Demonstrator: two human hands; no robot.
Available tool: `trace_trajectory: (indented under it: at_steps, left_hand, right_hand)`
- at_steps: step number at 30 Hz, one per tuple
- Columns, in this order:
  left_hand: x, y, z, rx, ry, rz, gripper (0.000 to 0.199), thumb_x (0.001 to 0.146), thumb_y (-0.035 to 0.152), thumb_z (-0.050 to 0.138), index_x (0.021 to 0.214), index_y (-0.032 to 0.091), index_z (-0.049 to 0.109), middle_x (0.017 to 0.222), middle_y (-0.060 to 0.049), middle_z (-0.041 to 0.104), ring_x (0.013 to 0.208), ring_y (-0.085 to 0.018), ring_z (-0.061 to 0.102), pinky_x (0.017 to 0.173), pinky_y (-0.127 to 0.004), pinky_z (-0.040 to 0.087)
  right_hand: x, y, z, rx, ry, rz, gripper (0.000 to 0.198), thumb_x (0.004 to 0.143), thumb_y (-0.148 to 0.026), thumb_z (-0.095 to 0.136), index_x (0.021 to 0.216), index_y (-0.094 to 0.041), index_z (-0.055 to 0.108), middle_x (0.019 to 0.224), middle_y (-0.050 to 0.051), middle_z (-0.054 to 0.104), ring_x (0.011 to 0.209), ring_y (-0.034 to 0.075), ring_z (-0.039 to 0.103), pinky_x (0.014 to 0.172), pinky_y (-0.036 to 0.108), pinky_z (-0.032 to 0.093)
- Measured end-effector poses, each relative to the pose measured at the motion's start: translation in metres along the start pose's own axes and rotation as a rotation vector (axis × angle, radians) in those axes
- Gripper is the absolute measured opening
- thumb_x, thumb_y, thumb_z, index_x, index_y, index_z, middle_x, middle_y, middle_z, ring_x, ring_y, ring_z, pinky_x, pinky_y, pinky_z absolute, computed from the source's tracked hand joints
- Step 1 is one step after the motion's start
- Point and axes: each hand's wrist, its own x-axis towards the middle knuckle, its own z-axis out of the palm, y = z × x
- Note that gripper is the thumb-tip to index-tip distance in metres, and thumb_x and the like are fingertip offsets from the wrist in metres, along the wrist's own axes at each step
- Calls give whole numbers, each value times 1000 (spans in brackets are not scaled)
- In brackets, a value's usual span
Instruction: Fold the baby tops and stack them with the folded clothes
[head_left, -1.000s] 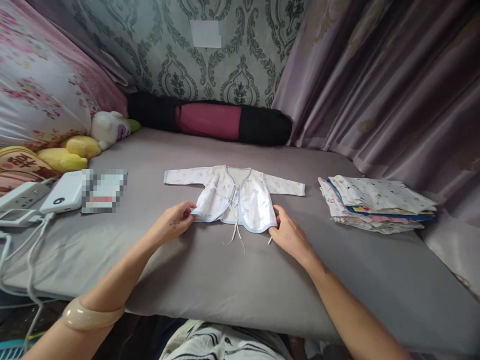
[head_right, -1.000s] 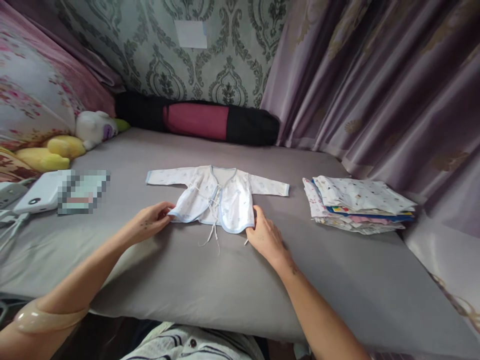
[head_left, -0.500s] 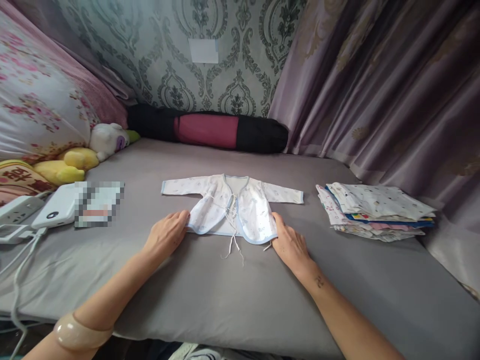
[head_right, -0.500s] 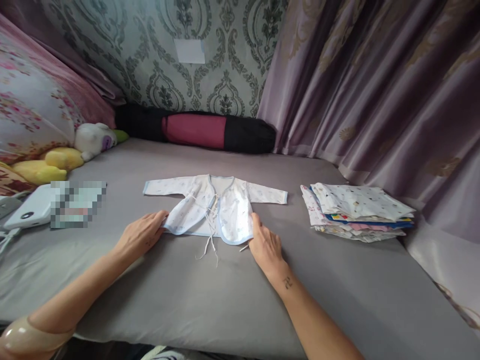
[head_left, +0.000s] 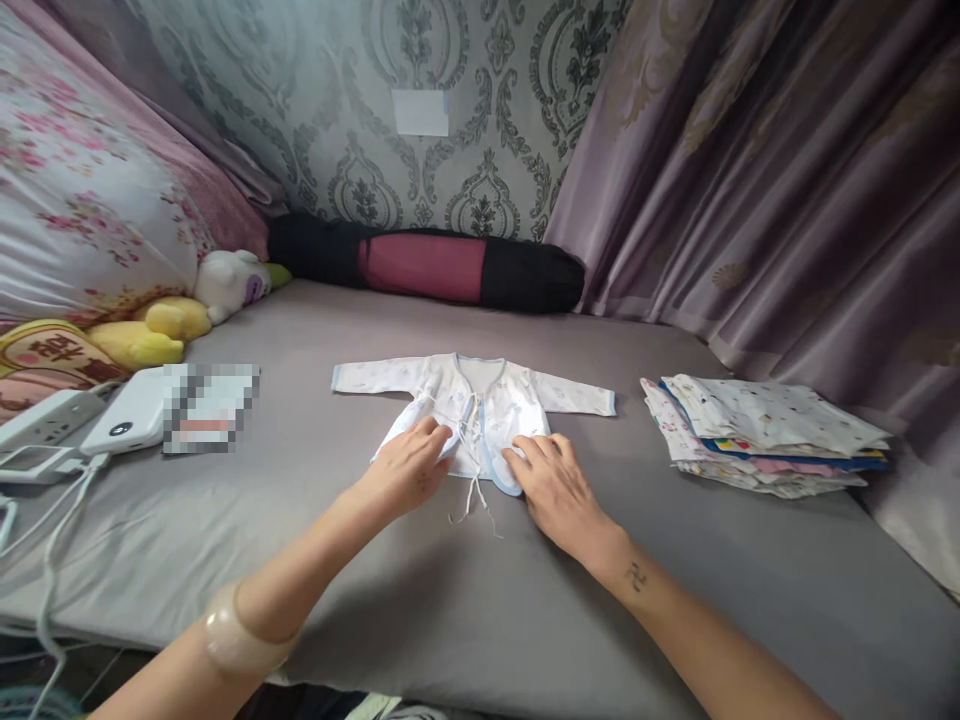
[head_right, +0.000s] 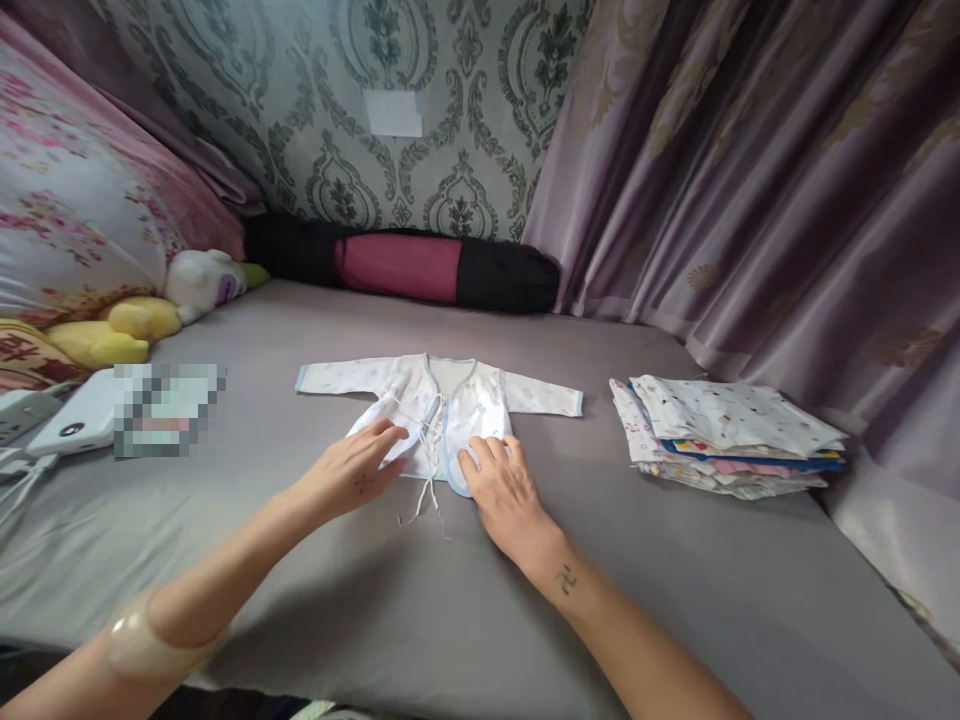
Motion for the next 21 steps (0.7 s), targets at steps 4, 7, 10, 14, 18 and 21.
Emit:
trace_trajectory:
  at_steps: [4, 7, 10, 14, 18, 21]
  left_hand:
    - [26, 2, 24, 50, 47, -110, 13, 85, 28, 48, 93, 20, 53, 90, -12, 59, 76, -23, 59, 62, -34, 41]
    - [33, 1, 33, 62, 29, -187, 8, 81, 18, 48, 87, 19, 53, 84, -14, 59, 74, -25, 59, 61, -36, 38]
    - [32, -1, 37, 27, 65, -246, 11, 84, 17, 42, 86, 18, 53, 80, -14, 59, 73, -27, 59, 61, -37, 35]
    - [29, -6, 38, -38, 109, -261, 16, 90, 22, 35, 90, 19, 51, 78, -10, 60, 70, -24, 57, 59, -35, 34]
    - [25, -5, 37, -86, 86, -221, 17, 89, 38, 44, 90, 21, 50, 82, -10, 59, 72, -24, 56, 61, -35, 37]
    - [20, -2, 35, -47, 73, -187, 14, 89, 33, 43, 86, 21, 50, 84, -12, 57, 74, -25, 56, 63, -37, 39]
  right_hand:
    - [11, -11, 1, 49, -42, 50, 27, 85, -8, 45, 106, -19, 57, 102, 9, 60, 92, 22, 54, 76, 32, 35]
    - [13, -10, 7, 82, -93, 85, 19, 84, -13, 47, 97, -21, 59, 97, 7, 60, 87, 20, 56, 67, 29, 33]
    - [13, 0, 12, 120, -86, 269, 20, 87, -11, 42, 86, -22, 58, 90, 4, 62, 81, 17, 58, 62, 28, 29]
    - [9, 13, 12, 197, -122, 410, 20, 88, -14, 40, 92, -23, 58, 94, 2, 64, 82, 17, 59, 61, 27, 28]
    - [12, 6, 6, 168, -132, 235, 23, 80, -12, 48, 98, -22, 59, 99, 4, 61, 94, 19, 56, 72, 27, 34]
    - [20, -5, 4, 133, -126, 166, 21, 80, -12, 50, 97, -22, 58, 99, 5, 59, 95, 20, 56, 74, 29, 36]
